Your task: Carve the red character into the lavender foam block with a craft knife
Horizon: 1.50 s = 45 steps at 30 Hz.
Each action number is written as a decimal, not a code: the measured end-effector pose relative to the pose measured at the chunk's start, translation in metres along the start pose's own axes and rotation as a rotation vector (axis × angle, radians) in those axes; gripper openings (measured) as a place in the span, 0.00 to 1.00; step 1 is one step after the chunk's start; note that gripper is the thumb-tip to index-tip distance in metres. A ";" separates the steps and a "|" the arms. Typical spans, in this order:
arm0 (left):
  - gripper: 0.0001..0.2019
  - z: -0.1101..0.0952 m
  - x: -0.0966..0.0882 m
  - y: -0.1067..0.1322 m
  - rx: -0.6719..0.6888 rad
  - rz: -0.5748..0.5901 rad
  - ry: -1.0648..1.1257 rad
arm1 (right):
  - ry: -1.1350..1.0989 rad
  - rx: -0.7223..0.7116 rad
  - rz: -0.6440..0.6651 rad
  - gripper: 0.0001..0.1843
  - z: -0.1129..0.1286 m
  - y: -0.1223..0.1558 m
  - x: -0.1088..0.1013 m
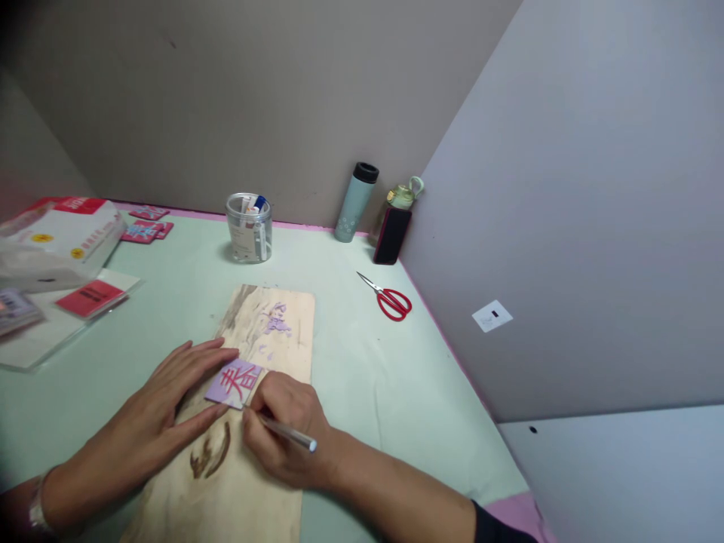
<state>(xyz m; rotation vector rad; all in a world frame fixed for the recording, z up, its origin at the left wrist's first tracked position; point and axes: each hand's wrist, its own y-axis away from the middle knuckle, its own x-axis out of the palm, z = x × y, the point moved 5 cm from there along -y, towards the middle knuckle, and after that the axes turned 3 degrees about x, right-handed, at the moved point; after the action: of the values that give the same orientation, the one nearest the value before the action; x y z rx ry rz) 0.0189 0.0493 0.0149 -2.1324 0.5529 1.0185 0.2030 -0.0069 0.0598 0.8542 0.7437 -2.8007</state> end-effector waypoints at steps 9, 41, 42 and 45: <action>0.28 0.000 0.000 0.001 -0.005 0.005 -0.003 | -0.008 0.035 -0.015 0.08 -0.002 0.001 0.001; 0.27 -0.001 0.001 0.000 0.010 0.007 -0.007 | 0.024 -0.018 -0.053 0.08 -0.002 0.000 0.001; 0.27 0.000 0.001 0.000 0.012 0.002 -0.007 | 0.031 -0.026 -0.053 0.08 -0.002 0.000 0.002; 0.27 0.001 0.002 0.001 0.008 0.004 -0.006 | 0.058 -0.072 -0.058 0.09 0.000 -0.002 0.003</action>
<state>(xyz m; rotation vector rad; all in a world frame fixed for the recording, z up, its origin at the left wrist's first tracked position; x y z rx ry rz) 0.0194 0.0490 0.0122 -2.1208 0.5575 1.0232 0.1999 -0.0055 0.0588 0.9185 0.8870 -2.7908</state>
